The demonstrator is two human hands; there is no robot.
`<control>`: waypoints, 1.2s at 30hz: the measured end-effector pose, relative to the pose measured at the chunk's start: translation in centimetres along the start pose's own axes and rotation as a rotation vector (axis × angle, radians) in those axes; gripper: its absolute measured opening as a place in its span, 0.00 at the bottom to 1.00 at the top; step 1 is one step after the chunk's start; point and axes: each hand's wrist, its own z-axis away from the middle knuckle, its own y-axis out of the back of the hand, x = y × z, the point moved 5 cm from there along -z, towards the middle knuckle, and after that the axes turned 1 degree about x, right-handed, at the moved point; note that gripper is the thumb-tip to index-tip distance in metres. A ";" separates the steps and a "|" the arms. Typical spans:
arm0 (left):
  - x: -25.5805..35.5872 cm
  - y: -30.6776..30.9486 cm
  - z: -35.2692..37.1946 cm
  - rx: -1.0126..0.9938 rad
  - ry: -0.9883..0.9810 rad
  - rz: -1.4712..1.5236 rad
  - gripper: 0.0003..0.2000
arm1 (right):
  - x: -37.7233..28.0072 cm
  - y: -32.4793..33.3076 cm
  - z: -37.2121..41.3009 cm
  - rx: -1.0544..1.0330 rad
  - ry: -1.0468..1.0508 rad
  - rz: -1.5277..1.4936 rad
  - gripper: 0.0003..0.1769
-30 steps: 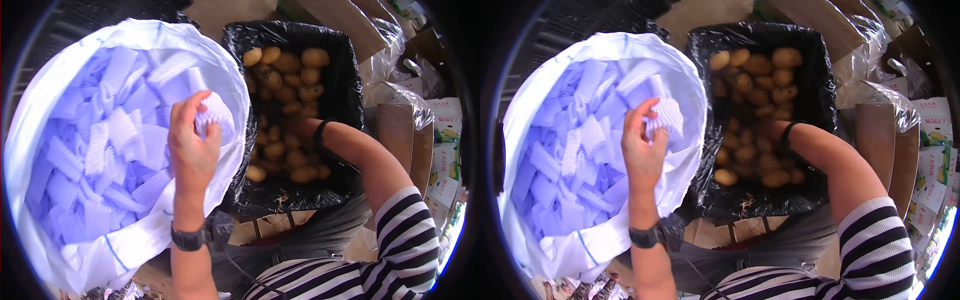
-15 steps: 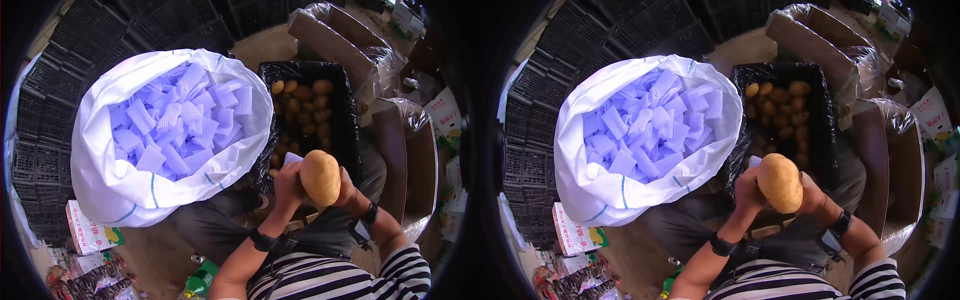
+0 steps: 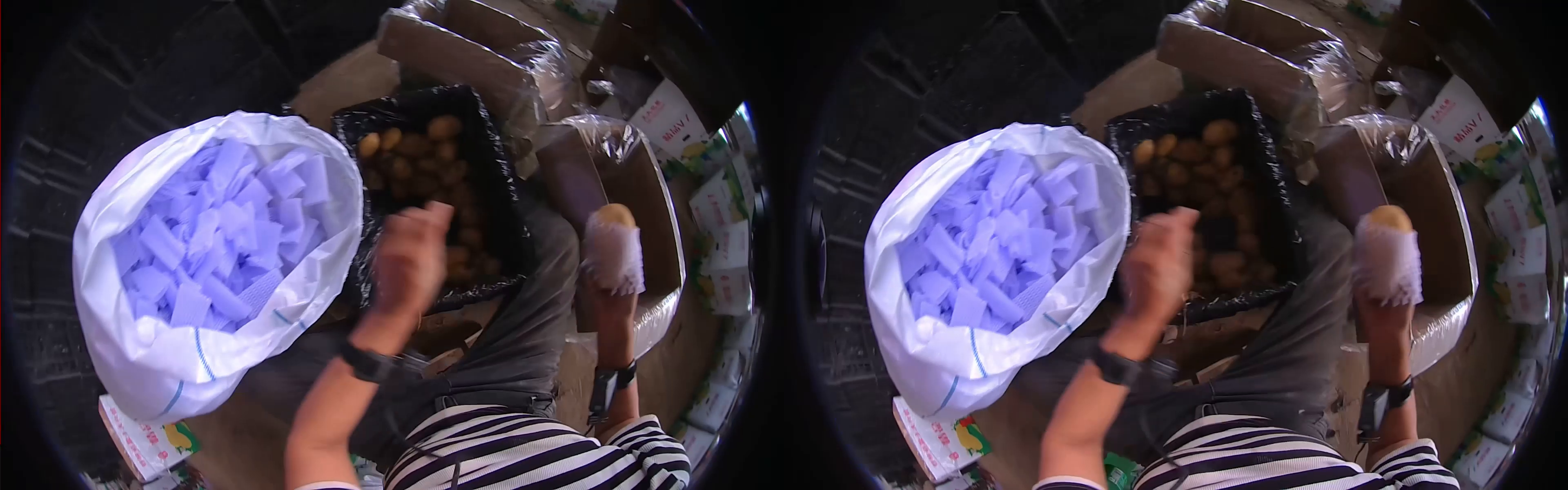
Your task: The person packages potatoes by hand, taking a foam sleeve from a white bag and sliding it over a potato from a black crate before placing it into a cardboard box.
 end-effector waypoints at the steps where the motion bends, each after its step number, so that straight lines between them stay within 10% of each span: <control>1: -5.3 0.6 -0.6 -0.056 0.153 -0.199 0.12 | -2.8 2.8 -1.6 0.208 0.033 -0.132 0.25; 4: -20.0 3.8 -1.7 -0.115 0.182 -0.642 0.15 | -4.7 4.1 -5.5 0.118 -0.125 -0.424 0.27; 9: -28.9 2.5 -3.2 -0.446 0.251 -0.717 0.13 | 16.9 -10.1 -15.0 -0.203 -0.495 0.748 0.33; 13: -29.3 1.2 -3.1 -0.338 0.243 -0.480 0.10 | 34.6 -8.8 -25.7 -0.500 -0.151 1.756 0.35; 17: -27.6 2.3 -3.5 -0.188 0.360 -0.329 0.08 | 41.6 -8.1 -27.5 -0.484 -0.139 1.638 0.31; 19: -25.7 3.3 -3.7 -0.137 0.439 -0.263 0.08 | 39.4 -8.7 -25.2 -0.275 -0.689 1.296 0.27; 21: -23.8 4.4 -3.7 -0.064 0.498 -0.187 0.09 | 36.2 -7.4 -22.1 -0.865 -0.214 1.122 0.22; 23: -21.1 5.3 -3.4 -0.064 0.430 -0.187 0.11 | 33.3 -8.3 -16.8 -0.237 -1.114 0.374 0.23; 25: -17.9 5.5 -3.0 -0.026 0.377 -0.192 0.11 | 30.5 -8.5 -11.5 -0.225 -1.250 0.006 0.30; 31: -6.5 -1.1 2.8 -0.334 0.274 -0.011 0.07 | 22.2 -13.5 -0.6 -0.527 -0.976 -0.303 0.38; 34: -4.9 -2.0 5.6 -0.341 0.828 0.382 0.07 | 20.6 -12.4 1.0 -0.590 -0.861 -0.179 0.36; 36: -5.4 -1.6 6.4 0.126 1.148 0.929 0.09 | 19.5 -11.8 1.4 -0.577 -0.805 0.032 0.34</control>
